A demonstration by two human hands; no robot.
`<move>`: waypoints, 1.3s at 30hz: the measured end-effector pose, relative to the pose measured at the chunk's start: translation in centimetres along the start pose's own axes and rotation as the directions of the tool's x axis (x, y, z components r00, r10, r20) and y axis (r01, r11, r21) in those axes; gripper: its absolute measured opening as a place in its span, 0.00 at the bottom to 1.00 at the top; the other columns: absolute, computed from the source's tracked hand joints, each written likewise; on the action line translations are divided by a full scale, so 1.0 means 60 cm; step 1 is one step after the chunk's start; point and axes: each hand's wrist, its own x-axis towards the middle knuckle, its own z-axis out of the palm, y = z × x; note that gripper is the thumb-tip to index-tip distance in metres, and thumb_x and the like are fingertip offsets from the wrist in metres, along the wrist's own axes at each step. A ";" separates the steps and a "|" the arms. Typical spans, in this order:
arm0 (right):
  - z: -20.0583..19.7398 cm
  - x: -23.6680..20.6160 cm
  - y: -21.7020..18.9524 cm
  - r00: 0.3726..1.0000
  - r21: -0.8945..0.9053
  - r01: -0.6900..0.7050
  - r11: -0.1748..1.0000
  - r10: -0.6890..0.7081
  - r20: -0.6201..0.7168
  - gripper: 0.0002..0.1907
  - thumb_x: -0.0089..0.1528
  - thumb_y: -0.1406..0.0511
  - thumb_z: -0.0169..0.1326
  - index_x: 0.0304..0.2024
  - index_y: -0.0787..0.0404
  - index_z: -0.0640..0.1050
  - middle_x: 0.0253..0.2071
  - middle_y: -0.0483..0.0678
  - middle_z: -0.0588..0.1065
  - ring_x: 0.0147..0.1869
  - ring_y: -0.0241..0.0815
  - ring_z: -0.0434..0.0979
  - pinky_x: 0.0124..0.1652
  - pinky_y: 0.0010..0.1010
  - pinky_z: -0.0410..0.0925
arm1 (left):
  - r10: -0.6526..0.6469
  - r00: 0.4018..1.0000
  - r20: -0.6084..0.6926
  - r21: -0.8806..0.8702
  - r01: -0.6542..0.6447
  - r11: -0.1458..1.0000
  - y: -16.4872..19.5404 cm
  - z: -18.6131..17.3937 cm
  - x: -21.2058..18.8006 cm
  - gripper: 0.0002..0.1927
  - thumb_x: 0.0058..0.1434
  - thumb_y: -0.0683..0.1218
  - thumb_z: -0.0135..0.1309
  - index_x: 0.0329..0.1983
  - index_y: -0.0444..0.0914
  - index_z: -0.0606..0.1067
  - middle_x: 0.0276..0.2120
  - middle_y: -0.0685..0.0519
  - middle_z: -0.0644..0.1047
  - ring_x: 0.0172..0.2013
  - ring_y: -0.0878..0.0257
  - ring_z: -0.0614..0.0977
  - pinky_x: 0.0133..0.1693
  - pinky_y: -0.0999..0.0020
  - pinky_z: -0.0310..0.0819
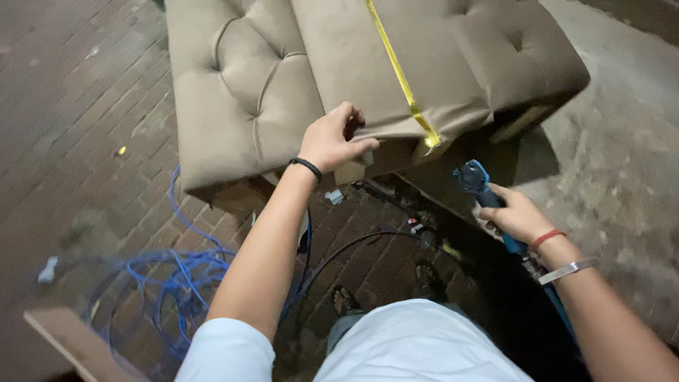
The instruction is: The person upholsters a tufted sofa seat frame, pressing the fabric edge over the wooden rail and driving staples with a pneumatic nail gun along the front and side edges. They reposition the frame, tuck the fabric by hand, and later measure a yellow foam pad with a tape measure on the workbench.
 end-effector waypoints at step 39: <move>0.194 0.265 -0.237 0.889 0.876 0.024 0.481 -0.411 0.201 0.24 0.68 0.43 0.52 0.48 0.55 0.76 0.36 0.46 0.78 0.36 0.43 0.80 0.34 0.32 0.69 | -0.545 0.796 -0.263 -0.024 0.560 0.828 -0.039 0.127 -0.389 0.15 0.56 0.47 0.54 0.47 0.46 0.80 0.40 0.50 0.84 0.44 0.53 0.85 0.47 0.58 0.78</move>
